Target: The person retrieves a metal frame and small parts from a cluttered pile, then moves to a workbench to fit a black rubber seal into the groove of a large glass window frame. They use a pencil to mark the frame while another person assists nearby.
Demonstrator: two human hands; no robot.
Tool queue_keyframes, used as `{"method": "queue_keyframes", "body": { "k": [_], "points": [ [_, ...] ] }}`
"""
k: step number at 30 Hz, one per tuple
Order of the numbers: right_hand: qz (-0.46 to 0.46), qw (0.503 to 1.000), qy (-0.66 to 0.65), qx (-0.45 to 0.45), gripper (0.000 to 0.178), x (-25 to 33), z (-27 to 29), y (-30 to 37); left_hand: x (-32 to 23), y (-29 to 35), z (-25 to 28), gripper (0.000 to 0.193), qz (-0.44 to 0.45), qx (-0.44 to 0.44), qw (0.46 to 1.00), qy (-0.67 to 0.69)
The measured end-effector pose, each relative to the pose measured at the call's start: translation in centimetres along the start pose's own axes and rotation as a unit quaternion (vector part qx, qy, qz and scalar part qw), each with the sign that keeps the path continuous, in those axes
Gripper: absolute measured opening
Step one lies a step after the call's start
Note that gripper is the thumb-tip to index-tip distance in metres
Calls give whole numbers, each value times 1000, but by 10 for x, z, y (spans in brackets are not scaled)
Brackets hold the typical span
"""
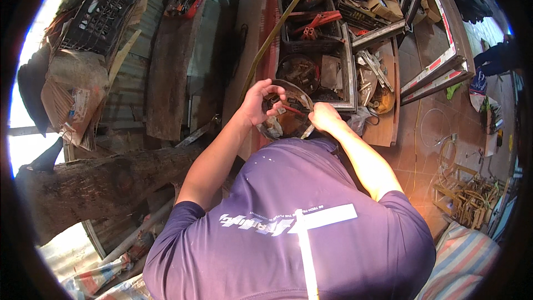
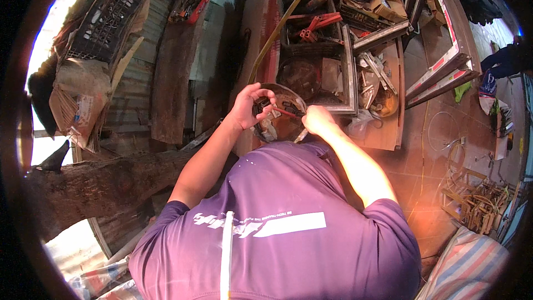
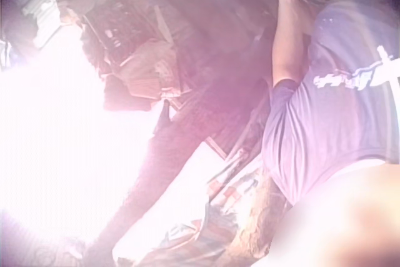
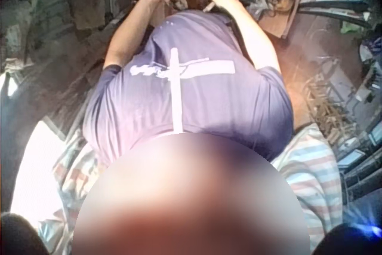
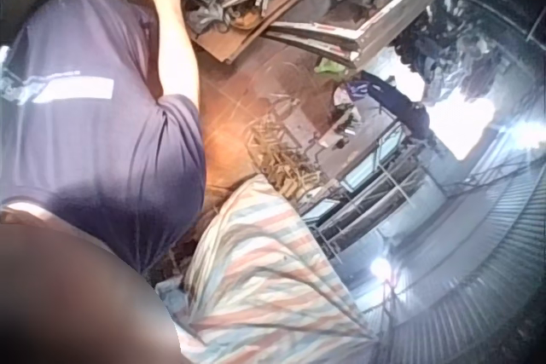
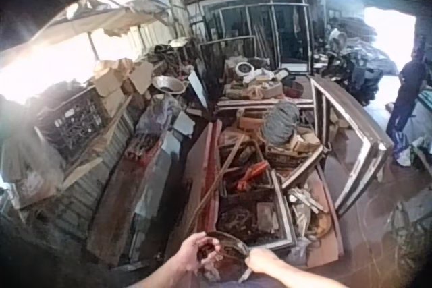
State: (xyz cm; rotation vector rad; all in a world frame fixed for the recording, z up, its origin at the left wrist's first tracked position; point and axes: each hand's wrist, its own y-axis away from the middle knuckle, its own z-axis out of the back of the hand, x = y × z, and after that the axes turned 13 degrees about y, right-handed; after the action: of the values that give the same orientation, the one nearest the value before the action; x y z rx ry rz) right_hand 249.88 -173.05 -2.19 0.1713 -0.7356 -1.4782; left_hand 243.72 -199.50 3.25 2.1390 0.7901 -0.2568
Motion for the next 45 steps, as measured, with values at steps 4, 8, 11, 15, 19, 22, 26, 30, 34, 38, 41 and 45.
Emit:
{"method": "queue_keyframes", "body": {
  "k": [4, 8, 11, 15, 19, 22, 26, 30, 34, 38, 41, 45],
  "points": [
    [14, 1000, 16, 8, 38, 4, 1, -3, 5, -19, 6, 24, -104, -32, 958, -267],
    [33, 999, 27, -19, 35, 9, 0, -4, 22, -39, 2, 31, -217, -64, 718, -658],
    [45, 998, 37, -35, 34, 10, -2, -3, 30, -45, -1, 37, -130, -96, 590, -791],
    [40, 998, 37, -42, 34, 8, -5, -2, 30, -43, -4, 41, -52, -111, 585, -802],
    [37, 998, 31, -38, 34, 5, -5, 0, 26, -38, -11, 47, -48, -99, 550, -828],
    [41, 997, 28, -52, 35, 4, -4, -2, 24, -39, -16, 51, -134, -114, 507, -844],
    [41, 997, 33, -50, 35, 7, -3, -4, 28, -52, -11, 52, -145, -61, 458, -875],
    [47, 996, 48, -53, 35, 5, -2, -5, 40, -70, 7, 60, -167, -42, 407, -897],
    [44, 997, 43, -42, 36, -1, -3, -4, 52, -79, 19, 58, -182, -26, 385, -904],
    [38, 998, 42, -38, 37, -3, -3, -2, 54, -80, 13, 52, -149, -28, 390, -908],
    [37, 998, 41, -44, 37, -2, -2, -1, 47, -79, 4, 45, -84, -28, 423, -902],
    [54, 997, 40, -37, 36, -3, 0, -2, 38, -69, -2, 42, -75, -54, 502, -860]
  ]
}}
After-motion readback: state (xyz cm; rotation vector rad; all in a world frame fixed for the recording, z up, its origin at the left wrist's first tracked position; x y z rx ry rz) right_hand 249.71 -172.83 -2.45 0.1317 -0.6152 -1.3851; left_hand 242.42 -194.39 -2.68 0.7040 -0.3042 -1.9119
